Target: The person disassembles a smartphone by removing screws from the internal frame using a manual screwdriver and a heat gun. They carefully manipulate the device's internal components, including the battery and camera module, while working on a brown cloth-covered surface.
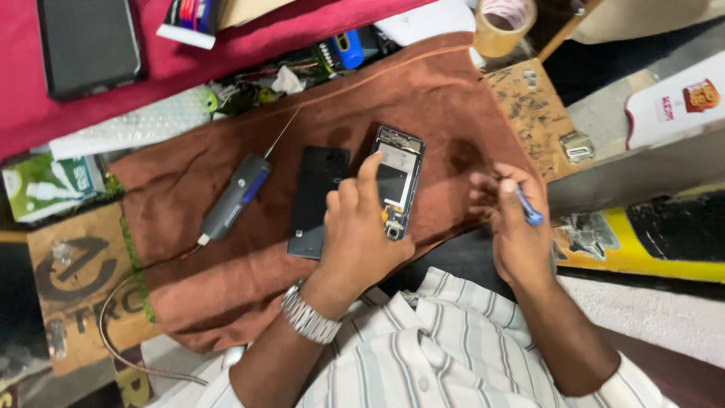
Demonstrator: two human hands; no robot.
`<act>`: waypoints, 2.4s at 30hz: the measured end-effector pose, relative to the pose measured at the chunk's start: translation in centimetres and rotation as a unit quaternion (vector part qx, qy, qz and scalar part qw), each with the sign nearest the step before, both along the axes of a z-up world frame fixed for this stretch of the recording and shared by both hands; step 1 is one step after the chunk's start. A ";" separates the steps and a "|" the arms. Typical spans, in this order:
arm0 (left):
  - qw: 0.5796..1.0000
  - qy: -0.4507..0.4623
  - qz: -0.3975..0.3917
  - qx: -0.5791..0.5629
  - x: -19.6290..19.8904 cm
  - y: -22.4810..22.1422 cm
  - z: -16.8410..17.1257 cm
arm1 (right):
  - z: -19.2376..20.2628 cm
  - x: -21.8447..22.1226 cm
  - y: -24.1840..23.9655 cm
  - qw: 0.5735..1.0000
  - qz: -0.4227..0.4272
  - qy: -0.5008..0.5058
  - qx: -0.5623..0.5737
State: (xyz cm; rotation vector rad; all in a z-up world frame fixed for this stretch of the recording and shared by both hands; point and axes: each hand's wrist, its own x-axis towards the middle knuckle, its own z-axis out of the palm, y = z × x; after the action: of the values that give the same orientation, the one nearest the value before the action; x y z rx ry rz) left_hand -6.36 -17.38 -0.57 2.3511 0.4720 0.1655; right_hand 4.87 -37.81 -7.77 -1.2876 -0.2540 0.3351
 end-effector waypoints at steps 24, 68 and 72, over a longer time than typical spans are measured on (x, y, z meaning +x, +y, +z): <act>0.791 -0.384 -0.162 -0.447 -1.7 -0.9 3.8 | 14.1 -8.8 5.4 0.972 -0.009 0.185 0.146; 0.375 -0.339 -0.182 -0.843 -3.4 2.4 5.7 | 14.4 -10.3 1.6 0.934 0.044 -0.348 -0.064; 0.391 -0.337 -0.156 -0.842 -3.5 2.5 5.8 | 14.4 -10.2 1.6 0.928 0.046 -0.359 -0.089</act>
State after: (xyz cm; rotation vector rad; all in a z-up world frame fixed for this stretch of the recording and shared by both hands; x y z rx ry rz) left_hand -9.89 -14.88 5.24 0.1201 -0.2776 0.2455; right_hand -5.37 -36.23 6.66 -1.5450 -0.9251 -0.0550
